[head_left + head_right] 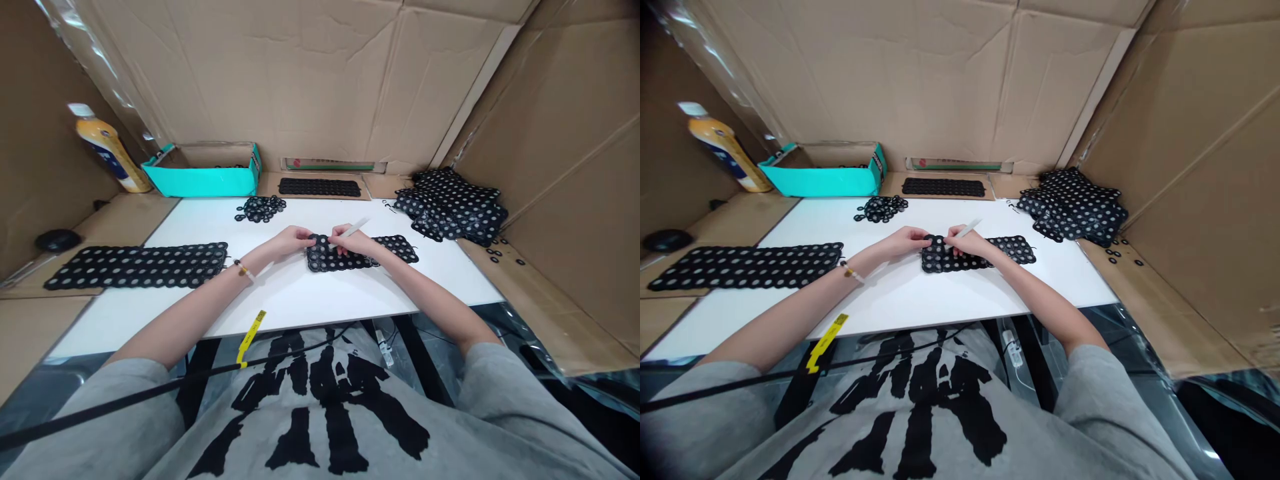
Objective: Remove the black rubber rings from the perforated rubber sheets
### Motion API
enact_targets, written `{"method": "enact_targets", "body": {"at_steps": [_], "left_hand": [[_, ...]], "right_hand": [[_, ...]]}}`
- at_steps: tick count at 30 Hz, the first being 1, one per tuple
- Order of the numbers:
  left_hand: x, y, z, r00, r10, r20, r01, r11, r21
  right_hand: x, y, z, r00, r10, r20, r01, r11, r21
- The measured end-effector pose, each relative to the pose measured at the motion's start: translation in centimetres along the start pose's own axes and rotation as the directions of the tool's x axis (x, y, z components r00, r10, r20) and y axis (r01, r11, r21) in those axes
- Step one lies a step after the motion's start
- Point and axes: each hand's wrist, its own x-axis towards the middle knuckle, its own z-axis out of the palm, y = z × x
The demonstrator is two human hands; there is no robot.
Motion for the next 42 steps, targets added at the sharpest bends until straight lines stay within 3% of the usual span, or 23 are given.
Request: {"method": "enact_targets", "body": {"at_steps": [6,11,15,20,27,34,42], "left_hand": [[0.2,-0.2,0.2,0.997,-0.042,-0.072,0.037,0.997,-0.066],[0.3,-0.1,0.1,0.998,-0.050,-0.046,0.045,0.994,-0.101],[0.4,-0.5,0.3,0.999,-0.004,-0.054,-0.003,0.992,-0.125],[0.6,-0.8,0.3,0.997,-0.033,-0.068,0.023,0.990,-0.140],[0.5,-0.9,0.4,0.992,-0.091,-0.091,0.073,0.979,-0.189],[0.7,-1.1,0.8,0.986,-0.116,-0.123,0.074,0.951,-0.301],[0.4,-0.3,0.0,0.983,-0.171,-0.066,0.137,0.925,-0.355]], "right_hand": [[0.2,-0.2,1.0,0.998,0.021,-0.068,-0.006,0.979,0.204],[0.0,0.0,2.4,0.992,-0.071,-0.109,0.087,0.984,0.157],[0.0,0.0,2.5,0.984,-0.071,-0.165,0.099,0.981,0.164],[0.3,0.4,2.5,0.976,-0.070,-0.208,0.109,0.977,0.182],[0.2,0.9,2.8,0.983,-0.094,-0.158,0.102,0.994,0.046],[0.0,0.4,3.3,0.955,-0.173,-0.239,0.149,0.982,-0.117],[0.1,0.5,3.4,0.950,-0.191,-0.246,0.165,0.979,-0.122]]}}
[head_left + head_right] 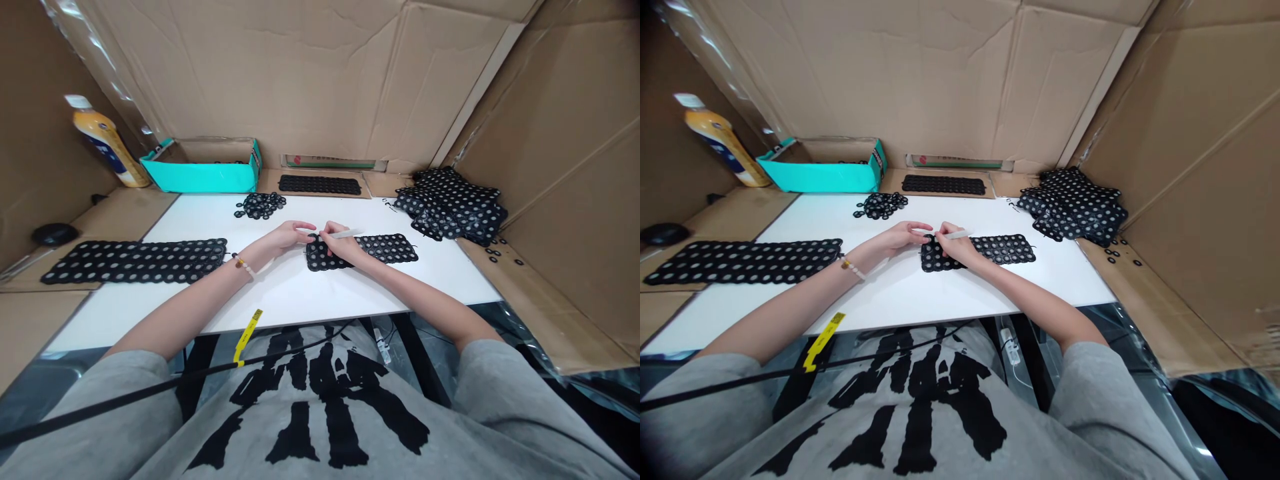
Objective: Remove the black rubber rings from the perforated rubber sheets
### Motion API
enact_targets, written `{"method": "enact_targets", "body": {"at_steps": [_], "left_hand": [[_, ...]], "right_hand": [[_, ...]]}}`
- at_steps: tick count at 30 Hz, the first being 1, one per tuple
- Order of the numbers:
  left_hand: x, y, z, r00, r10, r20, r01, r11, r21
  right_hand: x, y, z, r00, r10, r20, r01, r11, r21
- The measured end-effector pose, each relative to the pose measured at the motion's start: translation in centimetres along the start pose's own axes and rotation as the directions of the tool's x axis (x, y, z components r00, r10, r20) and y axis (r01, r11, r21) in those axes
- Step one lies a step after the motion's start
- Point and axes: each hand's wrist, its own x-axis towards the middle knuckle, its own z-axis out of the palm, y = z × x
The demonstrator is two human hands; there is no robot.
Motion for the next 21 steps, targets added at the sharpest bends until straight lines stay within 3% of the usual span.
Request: {"method": "enact_targets", "body": {"at_steps": [8,21], "left_hand": [[0.04,0.19,-0.26,0.999,-0.047,-0.007,0.047,0.999,-0.010],[-0.25,0.30,-0.16,0.996,0.006,0.083,-0.012,0.997,0.073]], "right_hand": [[-0.12,-0.25,-0.02,1.000,0.016,-0.004,-0.016,1.000,-0.010],[0.06,-0.11,0.03,1.000,-0.003,-0.004,0.003,1.000,-0.015]]}}
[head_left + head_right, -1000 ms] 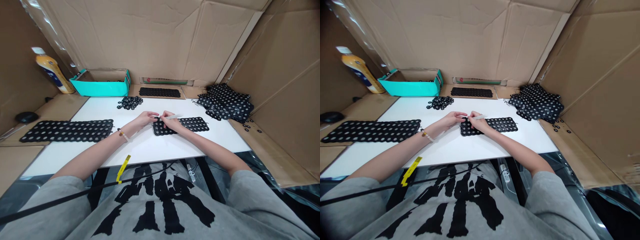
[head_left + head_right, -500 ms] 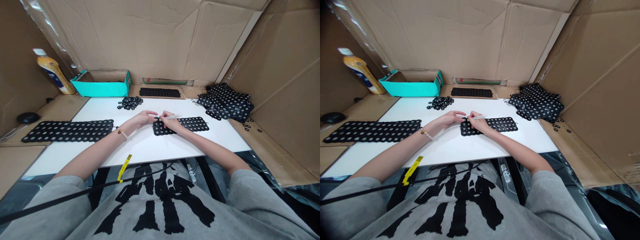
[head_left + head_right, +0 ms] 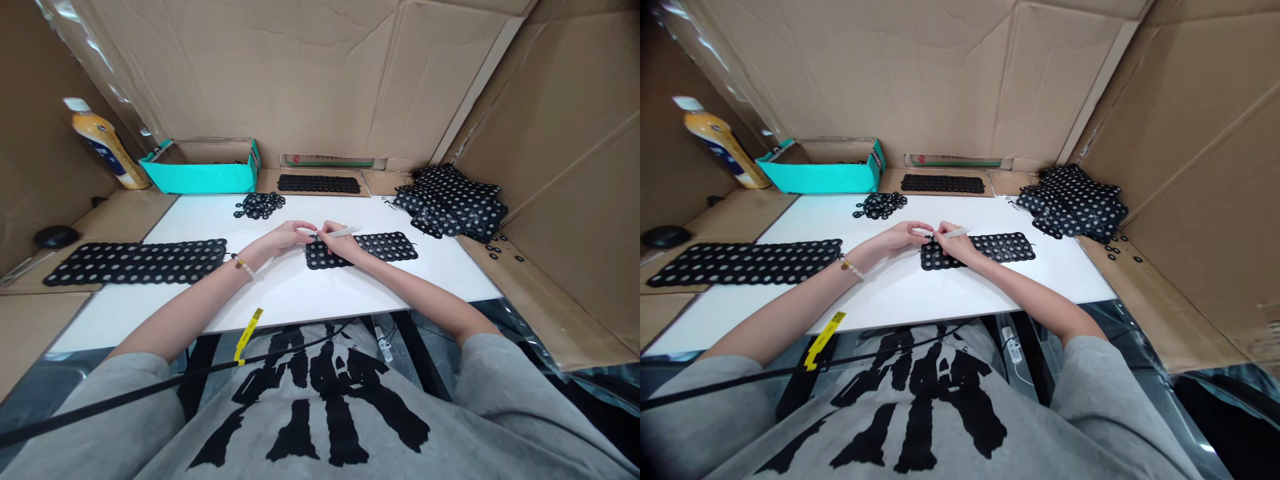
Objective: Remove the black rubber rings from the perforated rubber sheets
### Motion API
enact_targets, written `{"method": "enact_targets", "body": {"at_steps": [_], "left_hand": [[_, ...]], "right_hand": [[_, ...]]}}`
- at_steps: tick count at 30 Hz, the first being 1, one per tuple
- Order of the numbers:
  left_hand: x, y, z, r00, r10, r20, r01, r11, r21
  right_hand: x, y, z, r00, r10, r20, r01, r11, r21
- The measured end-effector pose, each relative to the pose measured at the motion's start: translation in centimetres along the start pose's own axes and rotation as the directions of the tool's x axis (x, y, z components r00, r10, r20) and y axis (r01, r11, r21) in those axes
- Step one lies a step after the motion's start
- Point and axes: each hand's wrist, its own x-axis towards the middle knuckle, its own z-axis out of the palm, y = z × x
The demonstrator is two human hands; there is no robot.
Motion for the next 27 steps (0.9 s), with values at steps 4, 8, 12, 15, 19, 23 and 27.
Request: {"method": "enact_targets", "body": {"at_steps": [4,8,12,15,19,23,27], "left_hand": [[-0.3,0.5,0.0,0.996,0.090,0.013,-0.091,0.974,0.206],[-0.5,0.8,-0.2,0.984,0.121,0.132,-0.164,0.904,0.394],[-0.4,0.6,-0.3,0.988,0.085,0.129,-0.130,0.911,0.392],[-0.3,0.5,-0.2,0.989,0.070,0.127,-0.113,0.924,0.364],[-0.6,0.9,0.1,0.992,0.060,0.109,-0.091,0.946,0.310],[-0.8,1.2,0.4,0.995,0.044,0.092,-0.067,0.961,0.268],[-0.7,1.1,0.5,0.996,0.035,0.079,-0.053,0.970,0.238]], "right_hand": [[0.2,0.1,-0.3,0.995,0.085,0.045,-0.089,0.990,0.109],[0.4,0.4,-0.5,0.987,0.131,0.093,-0.149,0.966,0.211],[0.4,0.6,-0.7,0.984,0.090,0.151,-0.120,0.971,0.205],[0.5,0.9,-0.7,0.984,0.090,0.153,-0.117,0.977,0.178],[0.8,1.6,-0.4,0.984,0.107,0.144,-0.135,0.970,0.200],[1.1,2.1,-0.3,0.983,0.120,0.138,-0.149,0.961,0.231],[0.9,1.6,-0.4,0.984,0.123,0.132,-0.149,0.964,0.219]]}}
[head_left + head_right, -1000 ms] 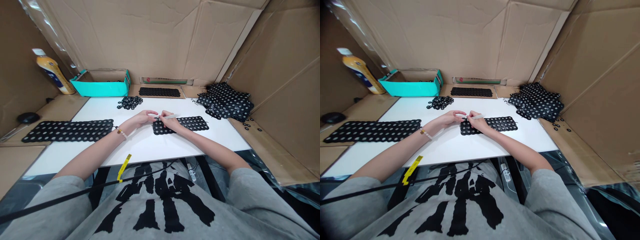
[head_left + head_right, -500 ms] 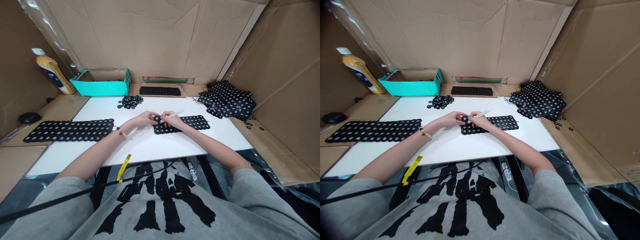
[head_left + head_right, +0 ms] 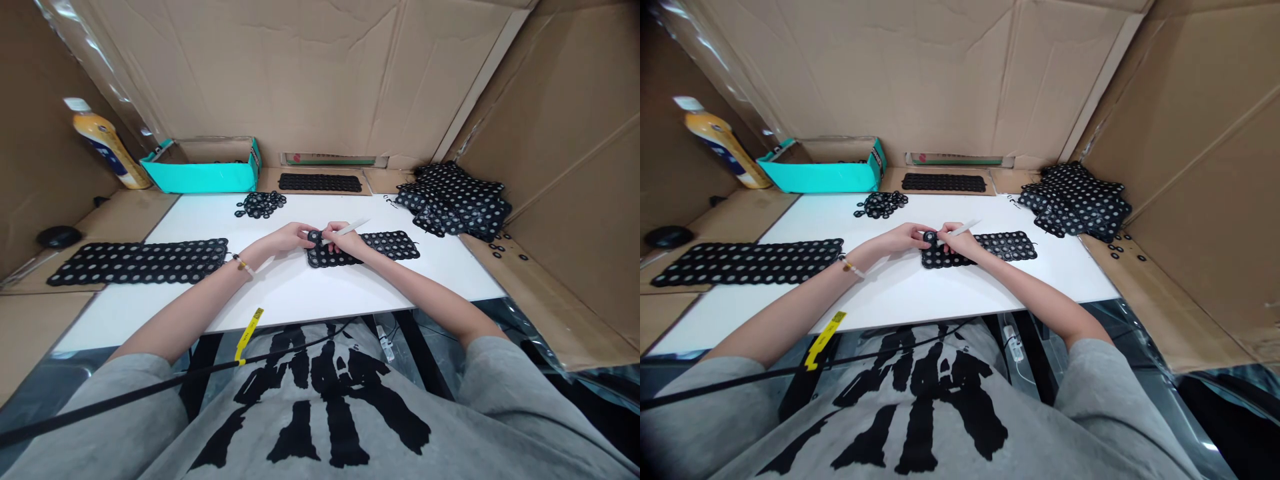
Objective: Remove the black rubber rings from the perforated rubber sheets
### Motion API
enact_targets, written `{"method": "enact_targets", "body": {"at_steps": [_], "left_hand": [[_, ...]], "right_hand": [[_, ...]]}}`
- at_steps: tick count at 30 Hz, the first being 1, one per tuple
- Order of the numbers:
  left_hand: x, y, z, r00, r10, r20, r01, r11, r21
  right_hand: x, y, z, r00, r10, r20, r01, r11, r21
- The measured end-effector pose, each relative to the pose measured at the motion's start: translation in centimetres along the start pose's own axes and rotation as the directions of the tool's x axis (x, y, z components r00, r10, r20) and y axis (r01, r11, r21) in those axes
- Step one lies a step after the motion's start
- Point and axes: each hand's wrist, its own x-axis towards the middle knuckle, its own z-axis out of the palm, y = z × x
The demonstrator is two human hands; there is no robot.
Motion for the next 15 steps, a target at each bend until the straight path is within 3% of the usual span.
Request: {"method": "enact_targets", "body": {"at_steps": [5,11,15], "left_hand": [[0.5,-0.9,0.3,0.998,-0.028,-0.052,0.022,0.993,-0.113],[1.2,-2.2,0.4,0.987,-0.031,-0.157,-0.016,0.958,-0.285],[1.2,-2.2,0.1,0.991,-0.054,-0.125,0.014,0.953,-0.302]], "right_hand": [[-1.0,-1.2,0.3,0.999,-0.034,-0.032,0.031,0.996,-0.080],[-1.2,-1.2,1.2,0.967,-0.224,-0.123,0.188,0.950,-0.249],[-0.7,-0.8,1.4,0.953,-0.276,-0.122,0.222,0.915,-0.338]]}}
